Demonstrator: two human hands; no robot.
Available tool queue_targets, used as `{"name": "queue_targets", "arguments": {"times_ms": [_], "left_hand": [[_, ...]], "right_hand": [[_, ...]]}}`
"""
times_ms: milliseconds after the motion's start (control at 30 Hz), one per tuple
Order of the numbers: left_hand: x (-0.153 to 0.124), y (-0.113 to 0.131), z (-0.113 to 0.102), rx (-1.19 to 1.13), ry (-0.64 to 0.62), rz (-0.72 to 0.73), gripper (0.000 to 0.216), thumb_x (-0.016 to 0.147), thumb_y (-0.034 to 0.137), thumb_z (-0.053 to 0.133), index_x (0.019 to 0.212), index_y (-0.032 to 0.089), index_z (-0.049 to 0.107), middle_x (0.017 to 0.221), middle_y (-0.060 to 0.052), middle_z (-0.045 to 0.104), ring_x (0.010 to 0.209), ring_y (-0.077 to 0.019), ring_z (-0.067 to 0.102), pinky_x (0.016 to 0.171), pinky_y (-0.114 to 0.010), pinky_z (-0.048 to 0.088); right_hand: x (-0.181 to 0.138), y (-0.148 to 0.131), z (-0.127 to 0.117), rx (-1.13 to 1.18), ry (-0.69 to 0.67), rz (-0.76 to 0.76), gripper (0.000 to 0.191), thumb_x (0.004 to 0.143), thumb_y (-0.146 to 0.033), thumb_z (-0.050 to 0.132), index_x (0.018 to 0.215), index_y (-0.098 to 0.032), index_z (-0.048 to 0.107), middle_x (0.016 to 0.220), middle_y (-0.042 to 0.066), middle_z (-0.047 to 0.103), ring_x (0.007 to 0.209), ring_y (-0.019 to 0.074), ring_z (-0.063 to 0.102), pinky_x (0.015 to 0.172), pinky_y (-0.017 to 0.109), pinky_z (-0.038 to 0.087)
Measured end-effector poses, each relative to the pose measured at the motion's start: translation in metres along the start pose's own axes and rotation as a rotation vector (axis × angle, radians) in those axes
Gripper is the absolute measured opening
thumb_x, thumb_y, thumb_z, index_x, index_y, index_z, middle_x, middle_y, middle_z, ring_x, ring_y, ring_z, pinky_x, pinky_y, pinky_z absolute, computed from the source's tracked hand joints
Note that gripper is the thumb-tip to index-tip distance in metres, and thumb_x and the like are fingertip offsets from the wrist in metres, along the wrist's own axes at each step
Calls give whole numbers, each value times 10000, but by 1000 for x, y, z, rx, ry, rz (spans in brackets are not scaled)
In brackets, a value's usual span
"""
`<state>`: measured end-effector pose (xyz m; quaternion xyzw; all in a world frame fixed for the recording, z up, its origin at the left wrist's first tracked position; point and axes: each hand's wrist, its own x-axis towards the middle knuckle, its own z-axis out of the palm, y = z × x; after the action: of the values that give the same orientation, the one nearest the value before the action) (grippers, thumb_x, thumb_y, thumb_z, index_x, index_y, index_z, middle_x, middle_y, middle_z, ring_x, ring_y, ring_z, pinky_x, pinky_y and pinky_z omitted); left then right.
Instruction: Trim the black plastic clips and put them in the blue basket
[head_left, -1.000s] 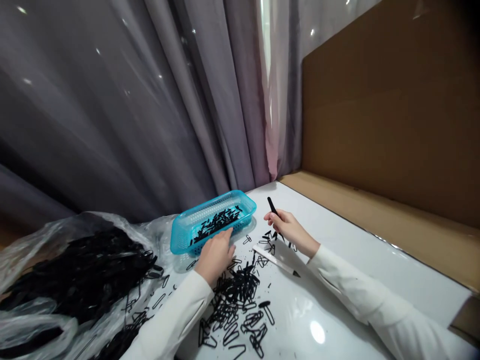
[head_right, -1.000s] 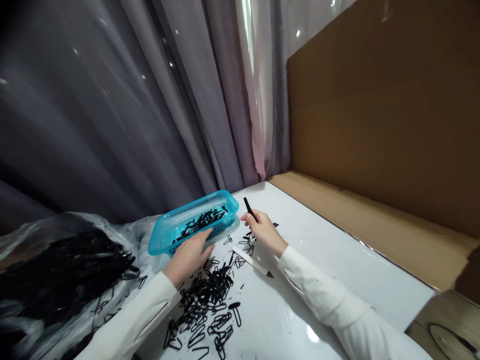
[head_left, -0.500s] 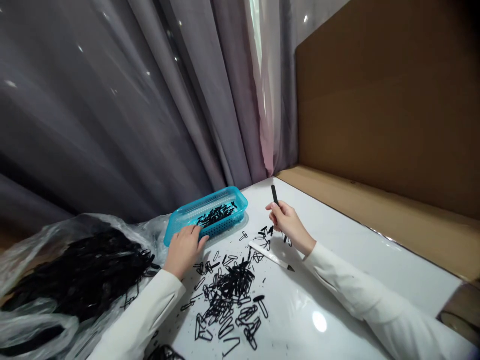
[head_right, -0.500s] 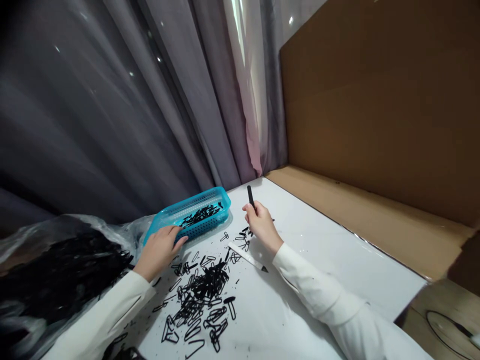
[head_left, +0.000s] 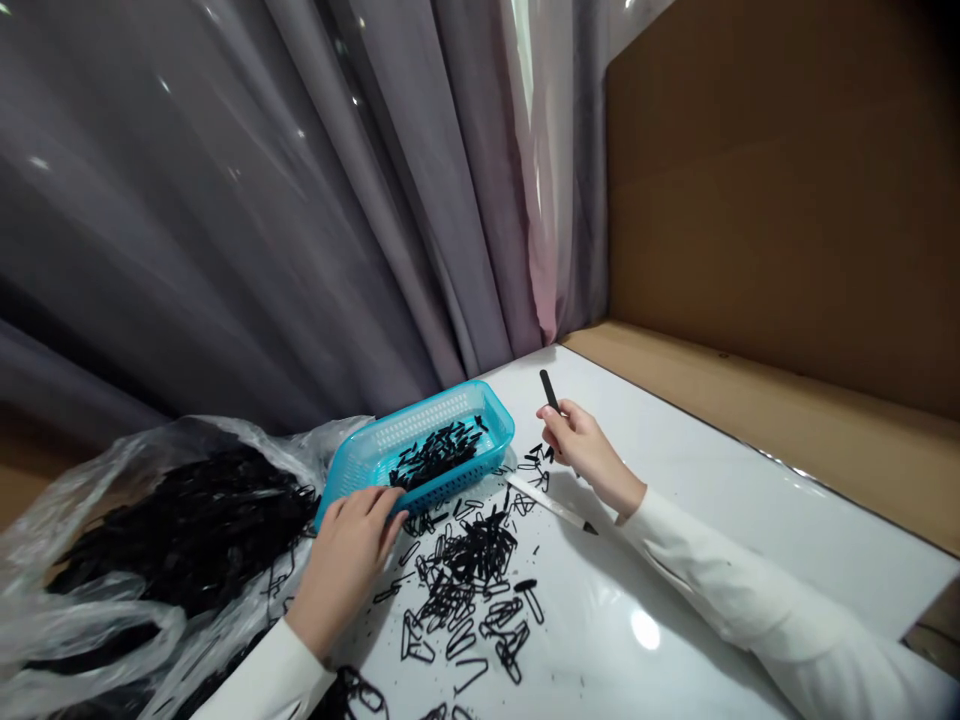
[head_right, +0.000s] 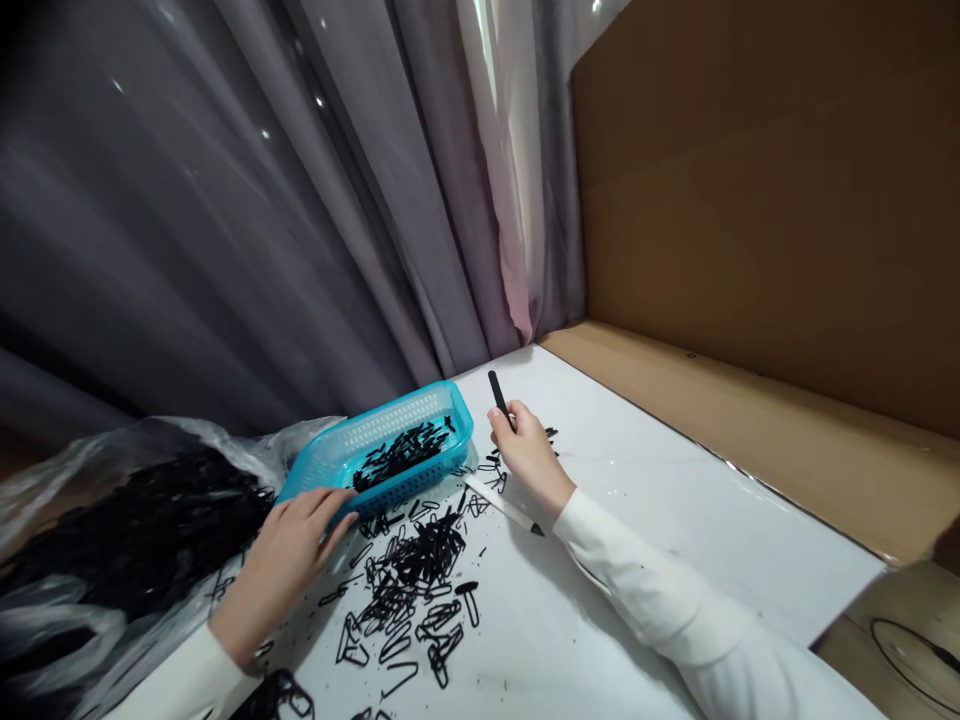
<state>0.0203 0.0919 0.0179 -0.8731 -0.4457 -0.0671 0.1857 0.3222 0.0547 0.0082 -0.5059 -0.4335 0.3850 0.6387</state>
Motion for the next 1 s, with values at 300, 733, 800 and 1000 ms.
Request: {"name": "queue_targets", "arguments": {"times_ms": [300, 733, 800, 1000], "left_hand": [[-16, 22, 6, -235, -55, 99, 303, 968, 212, 377, 1115, 193, 641, 1088, -91, 705, 986, -234, 663, 864, -358, 505], [12, 43, 12, -162, -280, -99, 232, 935, 187, 410, 966, 171, 640, 959, -105, 708, 883, -265, 677, 739, -344, 468], [12, 44, 9, -171, -280, -106, 206, 924, 192, 430, 943, 176, 635, 944, -99, 708, 871, -262, 672, 726, -337, 457], [12, 48, 6, -268, -248, -68, 192, 920, 235, 446, 915, 196, 634, 919, -72, 709, 885, -233, 657, 762, -316, 438]], "right_hand": [[-7, 1, 7, -36, -22, 42, 252, 814, -458, 512, 772, -218, 449, 551, -70, 411, 490, 92, 332, 489, 247, 241], [-36, 1, 22, -43, -143, 52, 250, 830, -395, 504, 761, -185, 621, 617, -10, 497, 602, 144, 450, 597, 294, 349], [-41, 0, 24, -65, -147, 6, 218, 816, -387, 567, 778, -197, 667, 726, 23, 554, 718, 169, 482, 680, 315, 366], [-49, 3, 30, -52, -205, -53, 242, 843, -404, 585, 731, -200, 652, 699, 8, 528, 679, 156, 437, 647, 313, 348]]}}
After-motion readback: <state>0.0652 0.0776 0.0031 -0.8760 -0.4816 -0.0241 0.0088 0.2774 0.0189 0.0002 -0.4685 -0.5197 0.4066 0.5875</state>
